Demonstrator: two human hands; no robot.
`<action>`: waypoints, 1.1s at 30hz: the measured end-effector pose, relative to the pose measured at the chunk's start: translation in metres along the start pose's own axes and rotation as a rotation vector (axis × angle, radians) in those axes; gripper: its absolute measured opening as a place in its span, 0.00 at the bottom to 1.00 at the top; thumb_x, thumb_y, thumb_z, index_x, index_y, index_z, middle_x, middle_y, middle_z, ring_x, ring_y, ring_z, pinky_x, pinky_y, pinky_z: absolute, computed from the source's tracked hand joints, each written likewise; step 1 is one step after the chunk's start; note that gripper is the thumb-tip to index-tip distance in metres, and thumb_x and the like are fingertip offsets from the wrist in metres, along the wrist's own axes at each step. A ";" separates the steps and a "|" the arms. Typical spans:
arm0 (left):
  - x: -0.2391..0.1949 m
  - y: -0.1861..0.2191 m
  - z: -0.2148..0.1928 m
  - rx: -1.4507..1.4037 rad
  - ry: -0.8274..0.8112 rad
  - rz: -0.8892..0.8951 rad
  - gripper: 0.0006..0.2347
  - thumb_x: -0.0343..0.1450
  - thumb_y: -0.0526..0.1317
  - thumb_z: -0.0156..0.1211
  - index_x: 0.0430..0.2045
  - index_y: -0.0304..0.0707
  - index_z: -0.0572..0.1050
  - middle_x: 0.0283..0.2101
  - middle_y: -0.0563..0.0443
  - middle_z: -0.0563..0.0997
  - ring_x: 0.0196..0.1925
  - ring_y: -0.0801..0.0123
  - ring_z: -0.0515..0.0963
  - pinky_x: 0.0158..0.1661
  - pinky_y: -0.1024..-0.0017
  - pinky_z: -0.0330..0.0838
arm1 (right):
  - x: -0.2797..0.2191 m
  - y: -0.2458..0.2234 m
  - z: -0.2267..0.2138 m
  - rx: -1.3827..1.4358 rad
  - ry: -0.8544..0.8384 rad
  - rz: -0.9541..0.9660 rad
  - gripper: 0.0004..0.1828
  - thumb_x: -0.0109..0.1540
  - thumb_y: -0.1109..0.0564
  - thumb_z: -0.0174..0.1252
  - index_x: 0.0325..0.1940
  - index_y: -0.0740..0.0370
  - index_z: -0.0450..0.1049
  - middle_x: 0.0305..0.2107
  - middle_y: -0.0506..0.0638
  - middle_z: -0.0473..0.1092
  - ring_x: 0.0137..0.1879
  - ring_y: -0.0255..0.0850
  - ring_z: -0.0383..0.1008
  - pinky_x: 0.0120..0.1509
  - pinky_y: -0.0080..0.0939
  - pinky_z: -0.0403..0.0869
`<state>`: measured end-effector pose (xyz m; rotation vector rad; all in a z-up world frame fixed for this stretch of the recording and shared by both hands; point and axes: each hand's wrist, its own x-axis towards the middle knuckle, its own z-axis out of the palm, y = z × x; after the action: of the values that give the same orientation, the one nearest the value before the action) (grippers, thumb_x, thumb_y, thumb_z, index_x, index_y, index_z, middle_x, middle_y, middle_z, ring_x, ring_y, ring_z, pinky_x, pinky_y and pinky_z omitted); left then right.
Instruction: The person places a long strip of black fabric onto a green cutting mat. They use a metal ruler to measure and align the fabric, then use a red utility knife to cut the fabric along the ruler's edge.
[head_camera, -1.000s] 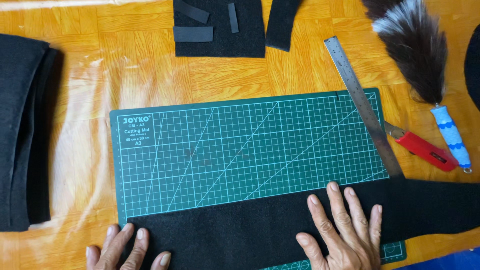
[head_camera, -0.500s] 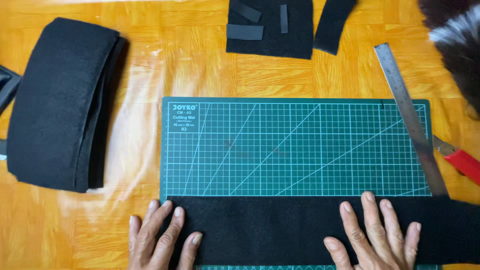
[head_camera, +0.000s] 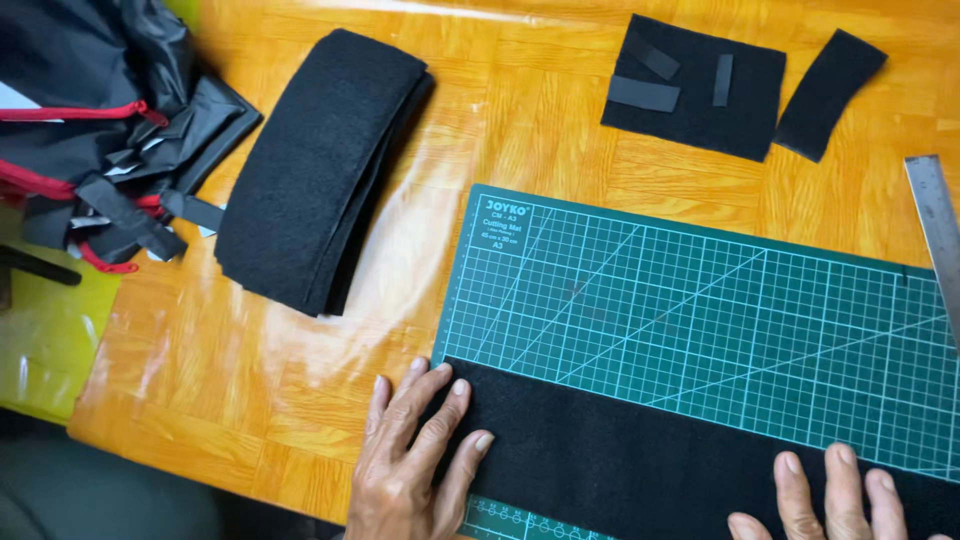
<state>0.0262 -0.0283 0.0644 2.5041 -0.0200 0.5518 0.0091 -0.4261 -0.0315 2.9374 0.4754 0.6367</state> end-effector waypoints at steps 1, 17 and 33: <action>0.001 0.000 -0.001 -0.008 -0.009 0.013 0.17 0.69 0.44 0.68 0.51 0.40 0.79 0.60 0.43 0.79 0.68 0.50 0.76 0.69 0.46 0.60 | 0.008 0.003 0.003 0.048 0.114 -0.170 0.36 0.68 0.35 0.44 0.70 0.60 0.73 0.64 0.72 0.77 0.69 0.78 0.76 0.78 0.77 0.59; 0.050 -0.017 -0.055 -0.092 -0.369 0.296 0.12 0.75 0.43 0.58 0.48 0.37 0.77 0.54 0.41 0.77 0.54 0.46 0.77 0.53 0.55 0.67 | -0.007 0.004 0.023 -0.201 0.104 0.133 0.37 0.63 0.25 0.53 0.68 0.36 0.90 0.73 0.45 0.84 0.86 0.40 0.70 0.99 0.43 0.25; 0.074 -0.085 -0.036 -0.249 -0.521 0.579 0.17 0.71 0.55 0.62 0.49 0.50 0.81 0.53 0.52 0.76 0.50 0.58 0.75 0.50 0.56 0.64 | 0.040 -0.049 -0.059 0.219 -0.065 0.287 0.33 0.76 0.35 0.48 0.76 0.55 0.76 0.79 0.66 0.67 0.86 0.65 0.60 0.84 0.83 0.43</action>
<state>0.0911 0.0701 0.0748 2.3052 -0.9686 0.0826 0.0054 -0.3653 0.0301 3.2571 0.1222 0.5445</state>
